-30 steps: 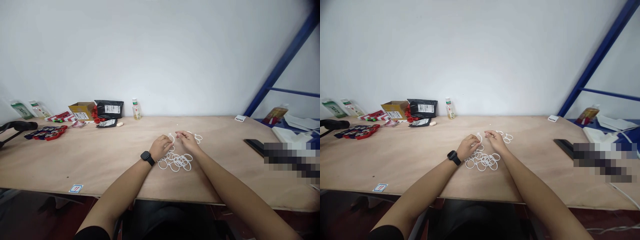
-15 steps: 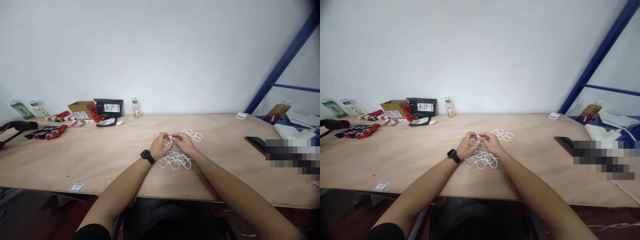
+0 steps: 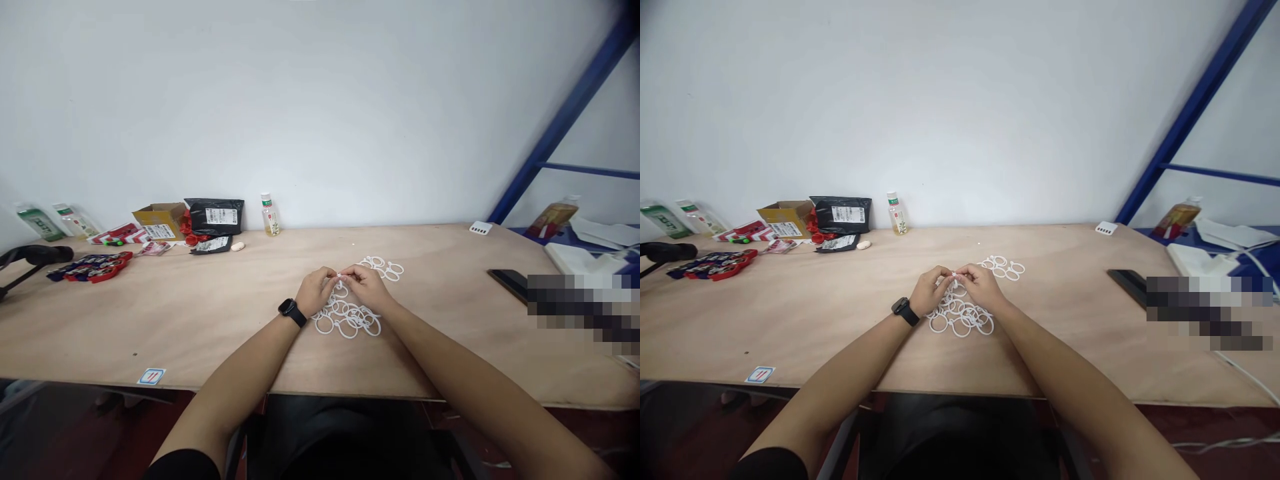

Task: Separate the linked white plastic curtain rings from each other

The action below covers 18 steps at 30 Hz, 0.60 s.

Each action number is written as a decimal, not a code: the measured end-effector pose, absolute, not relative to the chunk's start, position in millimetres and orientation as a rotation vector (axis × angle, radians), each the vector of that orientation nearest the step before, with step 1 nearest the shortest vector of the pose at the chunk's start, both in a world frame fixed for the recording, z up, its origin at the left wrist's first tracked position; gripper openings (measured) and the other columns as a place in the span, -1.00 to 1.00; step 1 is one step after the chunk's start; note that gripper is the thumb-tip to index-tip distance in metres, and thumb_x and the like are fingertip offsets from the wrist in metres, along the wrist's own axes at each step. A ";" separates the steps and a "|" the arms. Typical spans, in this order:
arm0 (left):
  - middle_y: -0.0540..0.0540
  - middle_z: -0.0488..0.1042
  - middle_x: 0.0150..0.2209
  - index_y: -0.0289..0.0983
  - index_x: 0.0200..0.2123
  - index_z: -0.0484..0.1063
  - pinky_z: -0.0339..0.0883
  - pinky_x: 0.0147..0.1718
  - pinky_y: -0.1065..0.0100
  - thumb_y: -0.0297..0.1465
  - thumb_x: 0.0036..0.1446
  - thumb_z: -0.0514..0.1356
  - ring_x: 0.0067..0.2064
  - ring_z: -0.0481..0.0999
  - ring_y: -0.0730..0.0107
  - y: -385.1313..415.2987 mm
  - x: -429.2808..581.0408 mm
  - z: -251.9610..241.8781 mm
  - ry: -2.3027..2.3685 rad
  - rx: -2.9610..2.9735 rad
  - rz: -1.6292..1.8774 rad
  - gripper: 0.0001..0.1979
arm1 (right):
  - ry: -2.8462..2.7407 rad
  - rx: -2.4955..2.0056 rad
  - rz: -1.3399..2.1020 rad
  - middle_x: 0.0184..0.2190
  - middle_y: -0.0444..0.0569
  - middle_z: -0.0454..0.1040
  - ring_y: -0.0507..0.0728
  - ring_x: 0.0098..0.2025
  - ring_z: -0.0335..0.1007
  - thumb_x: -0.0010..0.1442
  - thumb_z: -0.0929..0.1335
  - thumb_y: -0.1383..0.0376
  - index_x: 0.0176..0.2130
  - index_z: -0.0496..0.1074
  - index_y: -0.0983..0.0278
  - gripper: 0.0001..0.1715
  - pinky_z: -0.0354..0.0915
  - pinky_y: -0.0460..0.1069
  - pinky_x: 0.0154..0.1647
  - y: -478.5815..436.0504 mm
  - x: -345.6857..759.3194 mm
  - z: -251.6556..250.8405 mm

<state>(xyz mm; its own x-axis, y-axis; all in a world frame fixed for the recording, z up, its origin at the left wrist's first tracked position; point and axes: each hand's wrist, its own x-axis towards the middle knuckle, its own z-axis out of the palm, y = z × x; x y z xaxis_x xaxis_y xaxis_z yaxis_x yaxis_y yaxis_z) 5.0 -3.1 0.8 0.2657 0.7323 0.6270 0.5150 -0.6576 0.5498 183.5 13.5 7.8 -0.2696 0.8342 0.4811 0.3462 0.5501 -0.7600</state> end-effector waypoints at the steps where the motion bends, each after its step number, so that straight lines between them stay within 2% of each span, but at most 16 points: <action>1: -0.11 0.54 -0.26 -0.26 -0.23 0.41 0.38 -0.19 0.30 -0.31 0.27 0.09 -0.21 0.52 0.32 -3.1 4.6 0.7 1.163 2.310 1.331 -0.84 | -1.848 -0.968 0.658 -0.42 -0.03 0.53 0.10 -0.41 0.39 0.16 0.35 0.12 -0.30 0.51 0.27 -0.73 0.28 -0.02 -0.39 12.9 183.2 8.1; 6: -0.10 0.55 -0.27 -0.26 -0.25 0.43 0.36 -0.17 0.28 -0.31 0.27 0.08 -0.21 0.51 0.32 -2.9 5.1 2.5 1.227 2.367 1.300 -0.82 | -1.864 -0.960 0.594 -0.45 -0.05 0.53 0.08 -0.43 0.39 0.17 0.34 0.16 -0.32 0.50 0.27 -0.77 0.28 -0.04 -0.41 11.8 179.9 7.8; 11: -0.05 0.57 -0.22 -0.21 -0.18 0.44 0.15 0.14 0.11 -0.33 0.25 0.12 -0.14 0.51 0.33 -0.3 5.7 3.3 1.375 2.349 1.318 -0.85 | -1.929 -1.007 0.294 -0.32 -0.02 0.57 0.13 -0.27 0.46 0.24 0.30 0.23 -0.25 0.51 0.24 -0.79 0.31 0.00 -0.23 15.8 183.6 10.3; 14: -0.06 0.58 -0.21 -0.21 -0.15 0.46 0.18 0.10 0.12 -0.32 0.22 0.15 -0.11 0.50 0.30 2.7 3.5 0.8 1.459 2.318 1.281 -0.83 | -1.998 -1.149 0.064 -0.23 0.01 0.57 0.17 -0.17 0.46 0.27 0.26 0.26 -0.21 0.51 0.23 -0.76 0.29 0.03 -0.14 23.1 196.7 13.3; 18: -0.04 0.58 -0.23 -0.20 -0.26 0.51 0.25 0.03 0.18 -0.32 0.23 0.12 -0.12 0.50 0.29 6.0 1.5 -2.4 1.482 2.340 1.116 -0.83 | -2.078 -1.395 -0.058 -0.18 0.04 0.55 0.20 -0.14 0.44 0.23 0.29 0.29 -0.17 0.51 0.24 -0.77 0.27 0.03 -0.18 33.8 214.2 13.5</action>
<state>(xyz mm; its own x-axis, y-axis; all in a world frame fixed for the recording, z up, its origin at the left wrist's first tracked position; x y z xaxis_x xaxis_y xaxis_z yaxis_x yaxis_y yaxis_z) 1.5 6.0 -2.4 0.2325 0.8309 0.5056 0.7155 -0.4982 0.4898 214.2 33.8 13.5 -0.2436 0.8203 0.5175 0.8477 0.4393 -0.2972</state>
